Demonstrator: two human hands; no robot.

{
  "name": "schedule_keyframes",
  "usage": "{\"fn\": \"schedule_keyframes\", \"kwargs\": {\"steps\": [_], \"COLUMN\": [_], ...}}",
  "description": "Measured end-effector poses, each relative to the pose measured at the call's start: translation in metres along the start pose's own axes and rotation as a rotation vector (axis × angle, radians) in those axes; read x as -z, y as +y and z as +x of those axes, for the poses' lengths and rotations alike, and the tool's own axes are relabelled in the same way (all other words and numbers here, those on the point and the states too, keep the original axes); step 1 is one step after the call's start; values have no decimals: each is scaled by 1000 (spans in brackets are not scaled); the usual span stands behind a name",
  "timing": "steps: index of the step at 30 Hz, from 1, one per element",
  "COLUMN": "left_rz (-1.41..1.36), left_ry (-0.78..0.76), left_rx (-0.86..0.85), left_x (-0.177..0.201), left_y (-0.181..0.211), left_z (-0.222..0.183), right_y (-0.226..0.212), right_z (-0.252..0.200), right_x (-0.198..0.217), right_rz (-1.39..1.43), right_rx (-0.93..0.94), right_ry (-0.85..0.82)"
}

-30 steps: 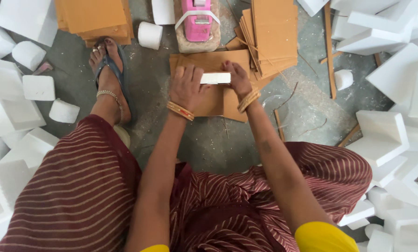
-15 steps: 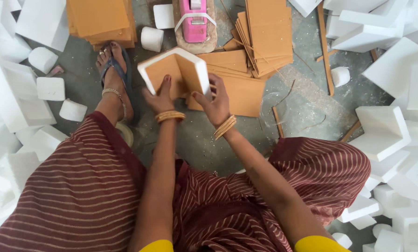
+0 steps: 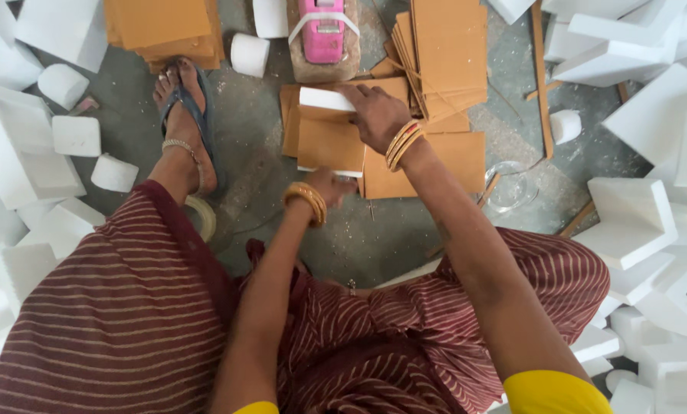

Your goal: The person places pieces of white foam into small brown cardboard boxes, folding the boxes closed and applying pieces of tape from a pink dispenser by hand to secure them.

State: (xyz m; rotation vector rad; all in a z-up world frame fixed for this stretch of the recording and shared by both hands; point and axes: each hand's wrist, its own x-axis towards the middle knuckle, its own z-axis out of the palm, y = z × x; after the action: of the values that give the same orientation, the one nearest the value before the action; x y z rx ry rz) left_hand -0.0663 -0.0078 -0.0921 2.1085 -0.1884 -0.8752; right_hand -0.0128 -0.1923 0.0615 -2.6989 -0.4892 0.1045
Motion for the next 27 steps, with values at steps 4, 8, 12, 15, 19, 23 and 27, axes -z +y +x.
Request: {"fn": "schedule_keyframes", "kwargs": {"steps": [4,8,12,15,19,23,27], "left_rz": [187,641,770,765,724,732,718], "left_ry": [415,842,754,669,663,658,684], "left_rx": [-197,-608,-575,-515,-542,-540,-573], "left_x": [65,105,114,106,106,106,108], "left_y": [78,130,114,89,80,78,79], "left_z": [-30,-48,-13,8,18,17,16], "right_y": [5,2,2,20,53,82,71], "right_z": [2,12,19,24,43,90,138], "right_x": [-5,-7,-11,-9,-7,-6,3], "right_rz": [7,20,6,292,1016,1098,866], "right_rx": [26,88,175,168,100,-272,-452], "right_ry": [8,-30,50,48,151,198,9]}}
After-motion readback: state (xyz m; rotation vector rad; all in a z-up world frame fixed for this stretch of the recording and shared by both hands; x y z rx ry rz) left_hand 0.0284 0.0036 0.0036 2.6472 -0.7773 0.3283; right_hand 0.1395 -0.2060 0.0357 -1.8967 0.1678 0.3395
